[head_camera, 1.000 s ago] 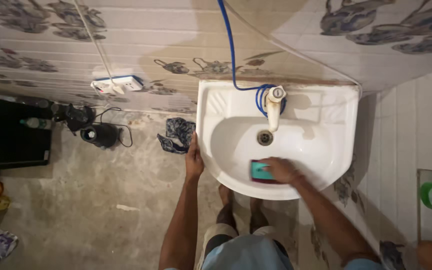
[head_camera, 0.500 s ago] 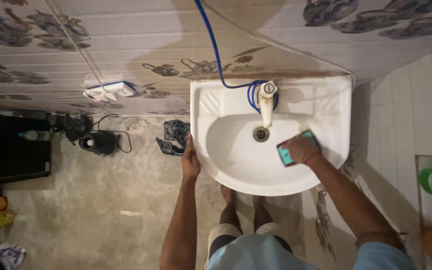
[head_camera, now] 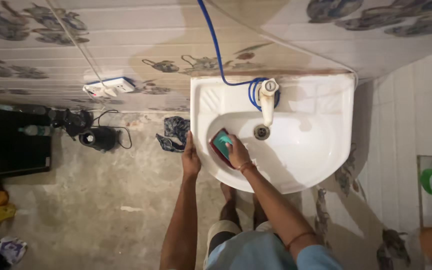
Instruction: The person scrubs the interior of a white wall-mounted sink using a sponge. They repeatedly wipe the basin and the area around the drain and faucet.
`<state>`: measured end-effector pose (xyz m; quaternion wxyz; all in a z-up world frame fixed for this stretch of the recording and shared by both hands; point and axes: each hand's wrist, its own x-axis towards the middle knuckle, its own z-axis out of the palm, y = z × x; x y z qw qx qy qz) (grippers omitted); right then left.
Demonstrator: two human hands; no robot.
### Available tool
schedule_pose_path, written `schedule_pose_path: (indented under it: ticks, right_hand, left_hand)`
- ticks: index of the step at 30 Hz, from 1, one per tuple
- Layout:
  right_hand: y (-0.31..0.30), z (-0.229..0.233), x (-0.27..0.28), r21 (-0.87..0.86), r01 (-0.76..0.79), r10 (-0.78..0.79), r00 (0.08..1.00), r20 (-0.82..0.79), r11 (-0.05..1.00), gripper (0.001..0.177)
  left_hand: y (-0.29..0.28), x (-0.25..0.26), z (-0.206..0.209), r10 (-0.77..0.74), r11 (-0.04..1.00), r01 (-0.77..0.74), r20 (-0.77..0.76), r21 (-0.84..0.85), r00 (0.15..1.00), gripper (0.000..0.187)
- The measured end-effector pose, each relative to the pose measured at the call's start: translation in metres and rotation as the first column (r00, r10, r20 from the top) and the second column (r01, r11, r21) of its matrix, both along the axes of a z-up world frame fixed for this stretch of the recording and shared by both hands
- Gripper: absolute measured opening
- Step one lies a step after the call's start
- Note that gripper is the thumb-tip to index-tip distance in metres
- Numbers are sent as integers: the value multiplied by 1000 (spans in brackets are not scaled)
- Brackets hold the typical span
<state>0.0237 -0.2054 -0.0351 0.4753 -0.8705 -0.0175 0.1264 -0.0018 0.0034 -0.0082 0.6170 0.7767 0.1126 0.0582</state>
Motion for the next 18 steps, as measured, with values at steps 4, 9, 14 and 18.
schedule_pose_path:
  ticks: [4, 9, 14, 18]
  right_hand:
    - [-8, 21, -3, -39, -67, 63, 993, -98, 997, 38]
    - [-77, 14, -14, 4, -436, 429, 884, -187, 900, 41]
    - [-183, 30, -1, -182, -664, 489, 684, -542, 725, 45]
    - [-231, 77, 33, -441, -788, 389, 603, -697, 430, 43]
  left_hand:
    - [-1, 2, 2, -8, 1000, 9, 64, -26, 998, 68]
    - [-3, 1, 17, 10, 986, -17, -42, -168, 999, 77]
    - [-2, 4, 19, -14, 1000, 14, 12, -2, 1000, 67]
    - [-2, 4, 17, -9, 1000, 8, -18, -27, 1000, 64]
